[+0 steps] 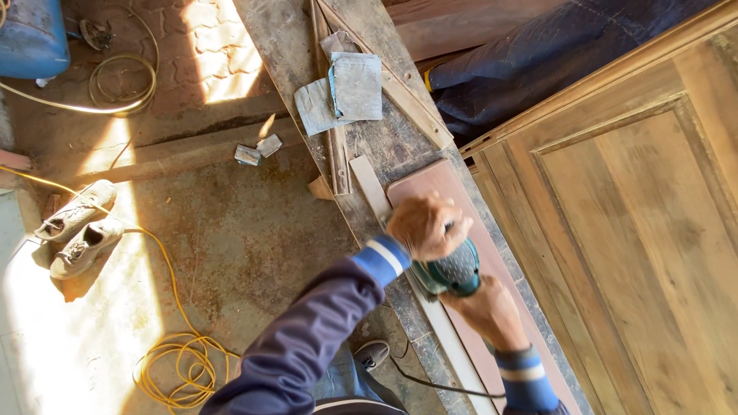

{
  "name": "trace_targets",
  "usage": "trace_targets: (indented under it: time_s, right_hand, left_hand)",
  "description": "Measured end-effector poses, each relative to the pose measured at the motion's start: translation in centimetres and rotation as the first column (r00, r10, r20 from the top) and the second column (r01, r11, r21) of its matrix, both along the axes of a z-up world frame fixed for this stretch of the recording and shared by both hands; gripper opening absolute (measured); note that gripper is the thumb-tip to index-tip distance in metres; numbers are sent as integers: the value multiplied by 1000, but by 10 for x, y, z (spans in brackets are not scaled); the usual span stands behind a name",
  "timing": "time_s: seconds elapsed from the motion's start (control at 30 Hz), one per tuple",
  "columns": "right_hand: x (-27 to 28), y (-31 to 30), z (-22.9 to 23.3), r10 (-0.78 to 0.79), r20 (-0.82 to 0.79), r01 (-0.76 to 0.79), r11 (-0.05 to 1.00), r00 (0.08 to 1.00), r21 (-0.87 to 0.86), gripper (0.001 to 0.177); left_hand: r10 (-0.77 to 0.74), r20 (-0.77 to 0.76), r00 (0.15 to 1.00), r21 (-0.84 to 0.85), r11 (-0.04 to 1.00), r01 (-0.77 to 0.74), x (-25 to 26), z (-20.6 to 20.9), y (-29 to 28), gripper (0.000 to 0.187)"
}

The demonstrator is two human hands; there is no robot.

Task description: Sand a wooden board using an orbital power sander and manual sandpaper sheets.

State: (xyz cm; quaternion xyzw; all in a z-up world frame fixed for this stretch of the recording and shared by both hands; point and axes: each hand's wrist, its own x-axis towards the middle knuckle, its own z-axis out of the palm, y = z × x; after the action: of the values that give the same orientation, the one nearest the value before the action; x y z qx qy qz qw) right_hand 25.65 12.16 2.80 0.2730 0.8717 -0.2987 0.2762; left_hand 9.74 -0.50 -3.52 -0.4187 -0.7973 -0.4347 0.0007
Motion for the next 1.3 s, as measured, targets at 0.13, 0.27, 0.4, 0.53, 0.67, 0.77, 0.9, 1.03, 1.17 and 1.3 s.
trace_targets:
  time_s: [0.13,0.27,0.4,0.53,0.67,0.77,0.9,1.03,1.17,1.3]
  right_hand:
    - [62,23,-10,11,30,-12,999,999,38,34]
    - [93,31,-12,-71,128,67,997,989,35,32]
    - [79,21,2,-90,147,73,991,985,112,33]
    - [43,22,-10,-26,52,24,999,998,41,31]
    - [-14,9,-6,-4,30,3,999,1000,36,33]
    - [-53,-4,-1,6,38,-10,996,999,86,35]
    - [-88,-19,4,29,5,-29,985,1000,170,42]
    - [-88,-27,14,31,-91,-16,987,995,161,46]
    - [-59,-18,14,1,-39,3,993,999,115,46]
    - [0,6,5,-27,-24,29,996,999,83,40]
  left_hand:
    - [-26,17,1000,69,997,25,57,4,18,46]
    - [18,-18,1000,196,981,-14,92,20,22,46]
    - [49,-51,998,249,968,-35,87,17,23,46]
    - [-26,20,999,106,994,23,40,10,18,44]
    - [-60,99,993,-24,998,63,-15,6,9,46]
    - [-38,47,998,26,999,36,-52,2,0,43]
    - [-2,-12,1000,61,998,3,-85,5,-17,37]
    - [28,-82,996,70,997,-22,-83,13,-26,41]
    - [18,-53,998,46,999,-16,-55,6,-17,41]
    - [4,58,998,-5,1000,-4,-2,7,8,40]
